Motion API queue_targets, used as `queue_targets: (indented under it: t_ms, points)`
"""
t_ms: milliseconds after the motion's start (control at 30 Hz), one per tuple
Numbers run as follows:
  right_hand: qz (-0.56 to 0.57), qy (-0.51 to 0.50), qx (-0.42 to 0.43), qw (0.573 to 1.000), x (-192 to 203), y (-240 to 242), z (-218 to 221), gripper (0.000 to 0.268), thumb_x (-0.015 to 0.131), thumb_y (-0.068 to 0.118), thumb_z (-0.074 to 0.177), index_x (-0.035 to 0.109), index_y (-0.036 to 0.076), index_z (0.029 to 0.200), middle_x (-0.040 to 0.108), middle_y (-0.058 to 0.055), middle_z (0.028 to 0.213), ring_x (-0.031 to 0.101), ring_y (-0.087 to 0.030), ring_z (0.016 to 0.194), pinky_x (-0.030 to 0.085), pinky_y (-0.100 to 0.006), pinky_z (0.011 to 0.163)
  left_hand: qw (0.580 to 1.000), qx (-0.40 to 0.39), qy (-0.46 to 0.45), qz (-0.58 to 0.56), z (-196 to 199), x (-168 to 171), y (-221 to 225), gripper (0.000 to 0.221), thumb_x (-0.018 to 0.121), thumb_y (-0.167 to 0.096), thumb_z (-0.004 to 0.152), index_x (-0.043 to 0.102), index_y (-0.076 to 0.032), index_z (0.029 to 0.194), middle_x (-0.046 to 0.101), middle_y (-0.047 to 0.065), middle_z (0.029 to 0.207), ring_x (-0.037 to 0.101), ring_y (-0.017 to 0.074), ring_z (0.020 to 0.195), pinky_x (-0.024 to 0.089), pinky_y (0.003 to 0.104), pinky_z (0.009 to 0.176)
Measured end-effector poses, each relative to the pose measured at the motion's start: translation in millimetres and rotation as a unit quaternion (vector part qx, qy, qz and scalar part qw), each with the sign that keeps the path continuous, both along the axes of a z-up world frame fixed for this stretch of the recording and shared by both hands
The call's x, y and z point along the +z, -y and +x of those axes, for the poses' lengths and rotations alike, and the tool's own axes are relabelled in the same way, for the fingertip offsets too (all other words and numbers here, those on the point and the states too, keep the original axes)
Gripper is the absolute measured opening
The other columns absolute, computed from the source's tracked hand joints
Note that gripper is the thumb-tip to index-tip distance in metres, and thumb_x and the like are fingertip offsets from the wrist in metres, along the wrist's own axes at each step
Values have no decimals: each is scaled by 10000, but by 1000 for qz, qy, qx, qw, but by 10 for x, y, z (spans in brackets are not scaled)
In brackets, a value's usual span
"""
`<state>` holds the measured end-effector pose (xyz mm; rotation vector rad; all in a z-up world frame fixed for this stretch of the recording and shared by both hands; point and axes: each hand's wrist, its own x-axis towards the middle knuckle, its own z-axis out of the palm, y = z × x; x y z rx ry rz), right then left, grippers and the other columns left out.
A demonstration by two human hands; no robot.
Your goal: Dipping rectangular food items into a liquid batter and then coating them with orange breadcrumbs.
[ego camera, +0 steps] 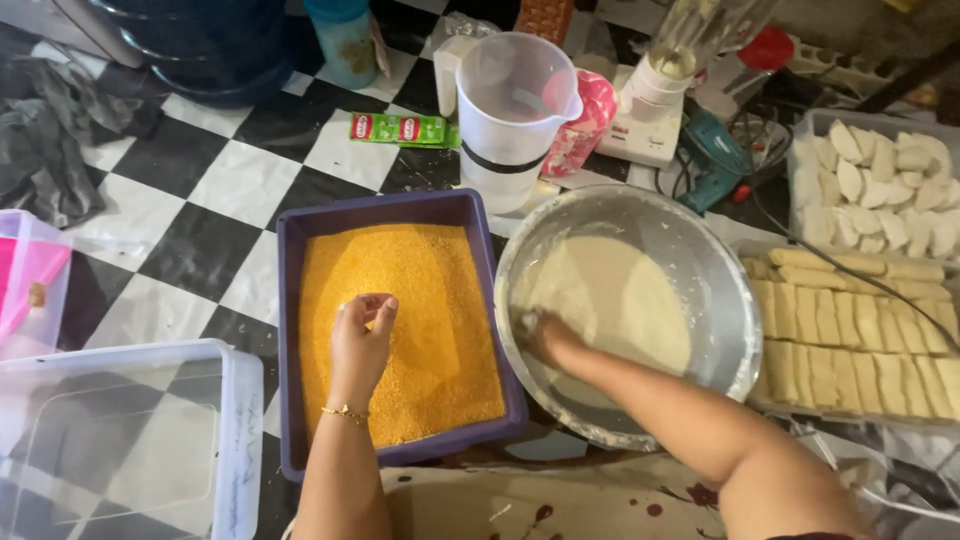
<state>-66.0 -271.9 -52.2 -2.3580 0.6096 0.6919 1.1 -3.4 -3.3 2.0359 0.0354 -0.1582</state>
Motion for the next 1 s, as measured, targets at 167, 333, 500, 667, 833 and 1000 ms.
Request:
queue_targets:
  t_ms: [167,333,500,667,833,1000]
  points:
    - [173,-59,-100,978,-738,642,-422,348,493,79,975,631,-213,1106,688,-380,1031,706,-439,909,600,-445,777,1000,-3,5,-11,-8,3,-26,282,697,-297,994,724,-38,1105,667,232,1118,678,441,1124,540,554,954]
    - [-12,26,30,999,-233,1247,-446,293,723,108,786,782,8,1055,781,-206,1038,739,-379,1056,585,-499,905,1000,0,9,-13,-32,48,-42,283,693,-276,1005,716,-13,1107,655,251,1118,673,453,1124,535,562,949]
    - [-280,-28,-110,953,-569,2329,-415,228,698,203,885,805,63,1031,790,-186,969,768,-390,970,606,-578,769,999,7,5,-33,-41,101,-24,281,679,-249,1012,703,4,1132,631,265,1136,653,464,1148,549,551,929]
    - [-187,-100,-86,973,-1265,2299,-646,443,531,248,1009,706,-96,1226,717,-314,1218,689,-414,1188,569,-532,955,1000,7,-9,-27,-30,149,-12,278,670,-246,1018,707,5,1132,635,251,1142,654,453,1154,554,540,924]
    - [-111,-139,-56,983,-824,1178,-775,520,589,351,954,693,-12,1312,723,-253,1240,705,-382,1171,577,-536,944,1000,-2,-10,-12,-25,106,-25,275,672,-246,1018,708,-4,1143,637,239,1156,657,439,1154,551,549,938]
    - [-133,-170,188,958,-781,562,-800,529,561,453,961,752,23,1202,758,-217,1123,734,-366,1092,607,-466,852,1000,1,-6,-10,-36,119,-33,274,665,-265,1024,720,-21,1136,645,230,1133,666,438,1140,546,551,950]
